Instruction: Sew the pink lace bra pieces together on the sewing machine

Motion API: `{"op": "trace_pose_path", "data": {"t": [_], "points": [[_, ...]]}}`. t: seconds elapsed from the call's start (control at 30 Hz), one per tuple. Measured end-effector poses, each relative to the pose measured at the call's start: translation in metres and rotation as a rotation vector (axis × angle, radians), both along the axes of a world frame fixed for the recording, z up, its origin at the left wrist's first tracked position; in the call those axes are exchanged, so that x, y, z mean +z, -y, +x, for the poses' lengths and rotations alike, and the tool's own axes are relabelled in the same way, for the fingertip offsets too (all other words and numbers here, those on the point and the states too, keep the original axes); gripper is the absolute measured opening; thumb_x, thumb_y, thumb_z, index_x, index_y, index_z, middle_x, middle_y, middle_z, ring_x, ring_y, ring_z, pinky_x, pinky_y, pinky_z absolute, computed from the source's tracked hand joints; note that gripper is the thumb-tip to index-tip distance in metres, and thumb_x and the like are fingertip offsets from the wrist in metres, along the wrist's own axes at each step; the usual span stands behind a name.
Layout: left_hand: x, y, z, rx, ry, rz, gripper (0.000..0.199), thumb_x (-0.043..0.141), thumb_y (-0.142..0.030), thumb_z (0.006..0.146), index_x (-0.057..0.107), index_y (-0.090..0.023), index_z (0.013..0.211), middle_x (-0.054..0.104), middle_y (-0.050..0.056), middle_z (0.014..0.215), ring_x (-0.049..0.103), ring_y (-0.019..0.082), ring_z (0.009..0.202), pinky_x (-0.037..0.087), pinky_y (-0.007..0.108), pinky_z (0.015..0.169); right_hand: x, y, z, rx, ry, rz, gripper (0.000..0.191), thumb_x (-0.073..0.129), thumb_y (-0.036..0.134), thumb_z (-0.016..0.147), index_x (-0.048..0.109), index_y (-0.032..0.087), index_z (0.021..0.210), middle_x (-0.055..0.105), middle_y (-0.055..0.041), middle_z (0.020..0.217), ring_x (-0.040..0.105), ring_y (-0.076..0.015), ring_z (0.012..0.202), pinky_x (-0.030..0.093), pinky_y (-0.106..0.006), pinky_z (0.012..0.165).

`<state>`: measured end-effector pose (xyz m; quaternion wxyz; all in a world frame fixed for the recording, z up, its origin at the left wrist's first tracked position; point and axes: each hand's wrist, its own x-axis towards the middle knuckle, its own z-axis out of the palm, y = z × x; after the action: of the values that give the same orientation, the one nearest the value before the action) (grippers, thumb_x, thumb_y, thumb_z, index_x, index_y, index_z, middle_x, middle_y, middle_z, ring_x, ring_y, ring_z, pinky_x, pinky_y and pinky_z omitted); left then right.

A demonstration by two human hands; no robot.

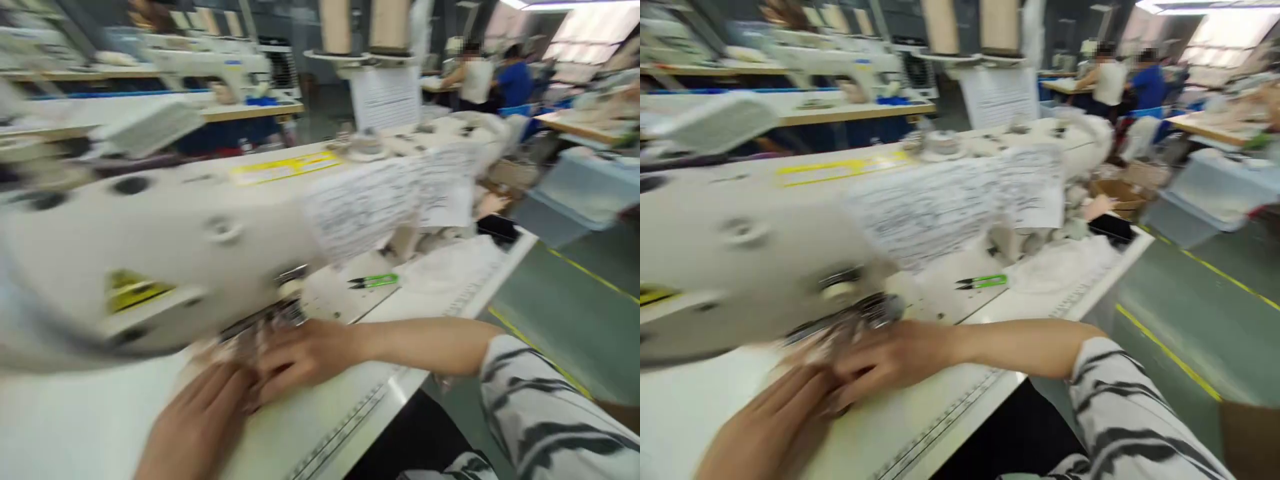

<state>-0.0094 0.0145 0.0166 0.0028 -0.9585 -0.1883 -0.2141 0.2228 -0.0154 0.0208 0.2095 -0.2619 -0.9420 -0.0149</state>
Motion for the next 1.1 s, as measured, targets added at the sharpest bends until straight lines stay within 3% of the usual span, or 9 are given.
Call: {"op": "trace_pose_path", "data": {"t": [0.07, 0.13, 0.2, 0.33, 0.47, 0.53, 0.8, 0.93, 1.1], "points": [[0.010, 0.012, 0.001, 0.000, -0.030, -0.045, 0.026, 0.034, -0.019, 0.093, 0.056, -0.018, 0.079, 0.059, 0.006, 0.076, 0.058, 0.018, 0.068, 0.049, 0.028, 0.056, -0.014, 0.003, -0.002, 0.017, -0.135, 0.061, 0.027, 0.042, 0.022, 0.100, 0.069, 0.027, 0.103, 0.065, 0.0031, 0.087, 0.055, -0.0101, 0.087, 0.043, -0.022, 0.080], [0.014, 0.015, 0.009, -0.003, -0.093, -0.038, 0.020, 0.039, -0.020, 0.086, 0.058, -0.015, 0.089, 0.060, 0.008, 0.080, 0.060, 0.021, 0.074, 0.051, 0.031, 0.062, -0.022, 0.007, -0.007, 0.038, -0.317, 0.139, 0.024, 0.046, 0.017, 0.097, 0.069, 0.025, 0.095, 0.063, 0.0035, 0.076, 0.055, -0.0101, 0.078, 0.045, -0.023, 0.077], [0.013, 0.013, 0.014, 0.012, -0.111, -0.016, 0.029, 0.044, -0.026, 0.086, 0.059, -0.011, 0.105, 0.061, 0.009, 0.085, 0.061, 0.022, 0.077, 0.052, 0.033, 0.062, -0.022, 0.012, -0.010, 0.051, -0.437, 0.152, 0.019, 0.051, 0.015, 0.094, 0.066, 0.022, 0.086, 0.060, 0.0035, 0.070, 0.054, -0.0101, 0.073, 0.047, -0.023, 0.075], [0.003, 0.010, 0.014, 0.064, -0.058, 0.097, 0.023, 0.040, -0.019, 0.095, 0.062, -0.013, 0.100, 0.060, 0.006, 0.079, 0.059, 0.017, 0.070, 0.047, 0.026, 0.054, -0.016, 0.016, -0.004, -0.009, -0.326, 0.102, 0.018, 0.047, 0.010, 0.092, 0.063, 0.021, 0.092, 0.063, 0.0016, 0.076, 0.056, -0.0119, 0.079, 0.048, -0.027, 0.079], [-0.003, 0.007, 0.013, 0.035, 0.017, 0.209, 0.023, 0.041, -0.014, 0.097, 0.064, -0.014, 0.093, 0.057, 0.002, 0.071, 0.054, 0.013, 0.062, 0.043, 0.024, 0.050, -0.022, 0.014, 0.009, -0.286, -0.138, 0.026, 0.024, 0.050, 0.034, 0.095, 0.060, 0.019, 0.110, 0.066, -0.0068, 0.107, 0.061, -0.0187, 0.094, 0.045, -0.035, 0.083], [-0.004, 0.006, 0.013, 0.032, 0.048, 0.228, 0.021, 0.043, -0.015, 0.097, 0.064, -0.015, 0.093, 0.058, 0.001, 0.072, 0.056, 0.013, 0.064, 0.044, 0.024, 0.050, -0.026, 0.014, 0.011, -0.331, -0.112, 0.008, 0.029, 0.049, 0.039, 0.095, 0.059, 0.019, 0.114, 0.065, -0.0079, 0.113, 0.062, -0.0186, 0.096, 0.044, -0.034, 0.084], [-0.001, 0.006, 0.013, 0.035, 0.090, 0.227, 0.020, 0.045, -0.013, 0.097, 0.064, -0.014, 0.088, 0.057, -0.001, 0.069, 0.053, 0.012, 0.061, 0.045, 0.024, 0.050, -0.024, 0.012, 0.002, -0.281, -0.148, 0.057, 0.012, 0.055, 0.024, 0.093, 0.065, 0.023, 0.100, 0.068, -0.0011, 0.108, 0.063, -0.0142, 0.093, 0.045, -0.030, 0.080], [0.001, 0.007, 0.013, 0.039, 0.094, 0.233, 0.018, 0.048, -0.011, 0.095, 0.063, -0.013, 0.086, 0.058, 0.001, 0.070, 0.056, 0.012, 0.065, 0.047, 0.024, 0.054, -0.021, 0.011, 0.000, -0.240, -0.145, 0.040, 0.015, 0.053, 0.016, 0.092, 0.067, 0.022, 0.095, 0.071, -0.0002, 0.097, 0.062, -0.0141, 0.090, 0.047, -0.029, 0.077], [0.001, 0.006, 0.015, 0.041, 0.065, 0.206, 0.022, 0.041, -0.012, 0.097, 0.063, -0.011, 0.101, 0.067, 0.006, 0.086, 0.059, 0.016, 0.074, 0.052, 0.029, 0.063, -0.017, 0.012, -0.001, -0.245, -0.138, 0.061, 0.020, 0.051, 0.015, 0.093, 0.069, 0.023, 0.092, 0.072, -0.0001, 0.086, 0.064, -0.0141, 0.089, 0.050, -0.028, 0.080]]}}
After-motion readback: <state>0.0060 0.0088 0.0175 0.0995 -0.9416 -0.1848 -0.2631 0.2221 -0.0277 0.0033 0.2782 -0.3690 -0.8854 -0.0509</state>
